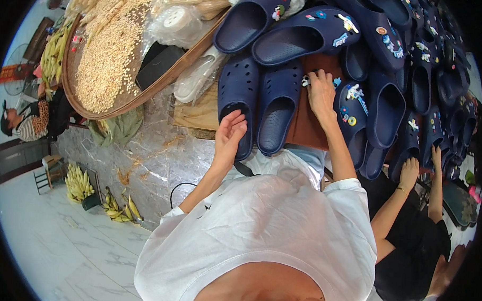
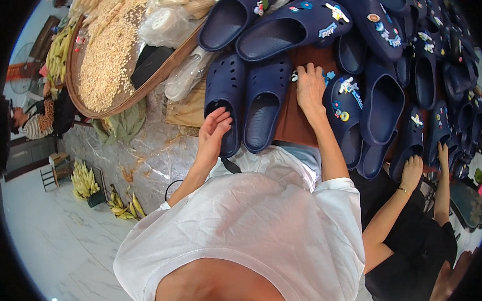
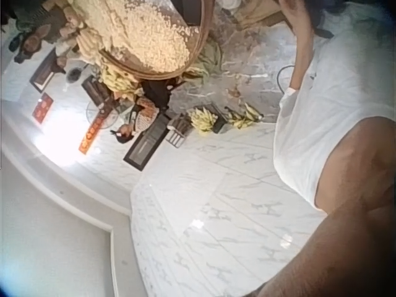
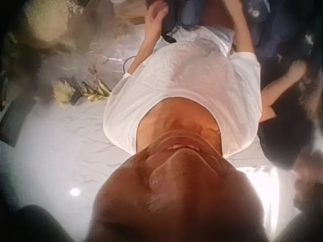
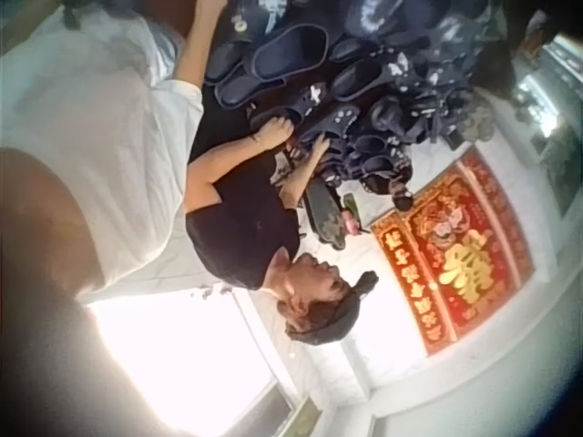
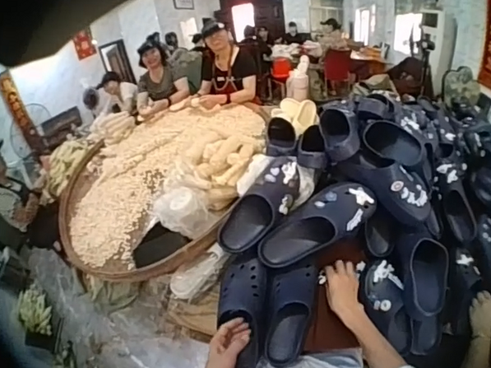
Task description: Insert decorative charms into the holes of plastic clogs.
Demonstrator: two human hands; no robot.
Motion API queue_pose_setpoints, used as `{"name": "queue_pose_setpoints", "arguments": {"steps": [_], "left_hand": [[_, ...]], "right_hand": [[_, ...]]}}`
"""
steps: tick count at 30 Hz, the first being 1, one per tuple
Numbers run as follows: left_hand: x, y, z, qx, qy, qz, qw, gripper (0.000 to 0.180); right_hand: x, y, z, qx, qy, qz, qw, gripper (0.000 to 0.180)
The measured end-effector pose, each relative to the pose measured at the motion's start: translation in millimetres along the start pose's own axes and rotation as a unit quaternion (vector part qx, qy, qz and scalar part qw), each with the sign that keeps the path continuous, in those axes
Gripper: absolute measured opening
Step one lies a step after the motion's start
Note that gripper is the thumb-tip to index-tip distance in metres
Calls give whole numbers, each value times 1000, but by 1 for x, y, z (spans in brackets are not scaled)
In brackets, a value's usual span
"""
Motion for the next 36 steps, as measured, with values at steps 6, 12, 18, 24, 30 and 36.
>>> {"name": "queue_pose_setpoints", "arguments": {"steps": [6, 12, 18, 24, 30, 36], "left_hand": [[21, 40, 22, 48, -246, -104, 963, 47], [-1, 73, 39, -66, -426, -182, 884, 42], [3, 77, 43, -59, -433, -196, 878, 42], [-12, 32, 31, -51, -355, -201, 912, 39], [10, 19, 12, -51, -284, -193, 938, 35], [2, 1, 10, -61, -221, -165, 959, 38]], "right_hand": [[-1, 4, -9, -31, 15, -43, 998, 23], [-4, 16, -62, -5, 248, 134, 959, 22], [47, 32, -64, 99, 364, 149, 914, 16], [118, 45, -41, 180, 460, -7, 869, 15], [142, 40, -18, 226, 454, -65, 859, 18], [127, 35, -5, 254, 469, 31, 845, 19]]}}
Point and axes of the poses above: each hand's wrist, its own y-axis towards the middle knuckle, its own z-axis out of the palm, x = y × z, the point moved 8 cm from there along y, towards the middle knuckle, and after that the axes turned 15 degrees about -x, right-handed, at the moved point
